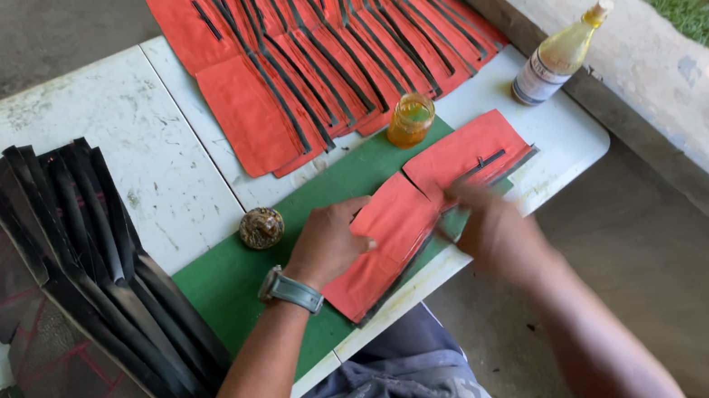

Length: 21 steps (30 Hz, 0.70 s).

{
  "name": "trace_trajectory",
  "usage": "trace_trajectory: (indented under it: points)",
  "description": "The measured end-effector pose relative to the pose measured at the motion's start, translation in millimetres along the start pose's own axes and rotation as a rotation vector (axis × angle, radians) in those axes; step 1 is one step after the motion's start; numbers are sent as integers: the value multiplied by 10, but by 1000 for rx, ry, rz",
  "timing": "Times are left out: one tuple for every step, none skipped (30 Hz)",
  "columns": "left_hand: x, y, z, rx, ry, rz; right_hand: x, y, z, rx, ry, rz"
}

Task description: The person repeatedly picks up red fabric pouches with black zipper inserts, aligns them on a green cutting mat, and presses the edges to secure the zipper. The person handles the pouches one at a time, stacking completed units on the table.

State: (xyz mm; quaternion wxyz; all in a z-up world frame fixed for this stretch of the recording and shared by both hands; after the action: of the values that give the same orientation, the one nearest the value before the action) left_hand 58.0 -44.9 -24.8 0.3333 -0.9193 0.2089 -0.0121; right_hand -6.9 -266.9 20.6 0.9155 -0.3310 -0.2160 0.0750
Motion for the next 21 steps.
trace_trajectory:
  points:
    - [18,35,-16,-1,8,-15,333,-211,-297,-448,180,-28]
    - [20,66,-29,-1,16,-30,548,-330,-430,-496,86,8]
    - [51,75,-45,-3,13,-25,765,-436,-531,-546,-13,37]
    - [75,79,-64,-5,10,-20,947,-396,-652,-585,25,142]
    - [107,76,-86,-6,11,-16,1122,-345,-741,-625,65,242]
    - [141,65,-94,-4,0,1,1263,-336,-808,-666,107,342]
    - [115,70,-77,-4,-20,29,1317,-288,-838,-686,157,395]
    - [96,79,-66,-4,-40,57,1351,-218,-845,-706,208,447]
    - [95,67,-64,-12,-41,58,1405,-156,-842,-723,254,499]
    - [97,57,-65,-20,-41,59,1478,-120,-822,-725,248,503]
    - [76,60,-66,-28,-45,66,1506,-82,-804,-723,247,510]
    - [58,65,-68,-27,-57,74,1531,-61,-800,-721,246,517]
    - [63,59,-80,-25,-64,79,1557,-60,-818,-735,272,562]
    - [66,52,-91,-22,-70,85,1573,-66,-845,-749,298,608]
    - [65,51,-106,-32,-69,85,1566,-85,-876,-764,328,653]
    - [64,46,-115,-41,-67,84,1561,-118,-880,-738,318,625]
    - [63,35,-115,-53,-70,83,1554,-151,-874,-710,305,602]
    - [73,22,-117,-50,-61,79,1546,-193,-850,-683,292,578]
    - [68,24,-116,-50,-55,80,1507,-255,-802,-681,264,529]
    - [73,27,-112,-49,-49,80,1464,-344,-736,-678,236,479]
    - [87,31,-111,-38,-28,77,1396,-439,-657,-672,217,433]
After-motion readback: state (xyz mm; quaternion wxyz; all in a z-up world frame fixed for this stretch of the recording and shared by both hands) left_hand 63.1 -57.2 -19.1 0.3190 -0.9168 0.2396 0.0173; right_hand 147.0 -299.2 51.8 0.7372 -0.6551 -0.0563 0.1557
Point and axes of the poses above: each hand's wrist, its own x-axis towards the middle knuckle, its own y-axis out of the palm, z = x × y, the point moved 4 cm from there along x, towards the middle knuckle, and after that the axes turned 8 degrees about -y, right-handed, at the moved point
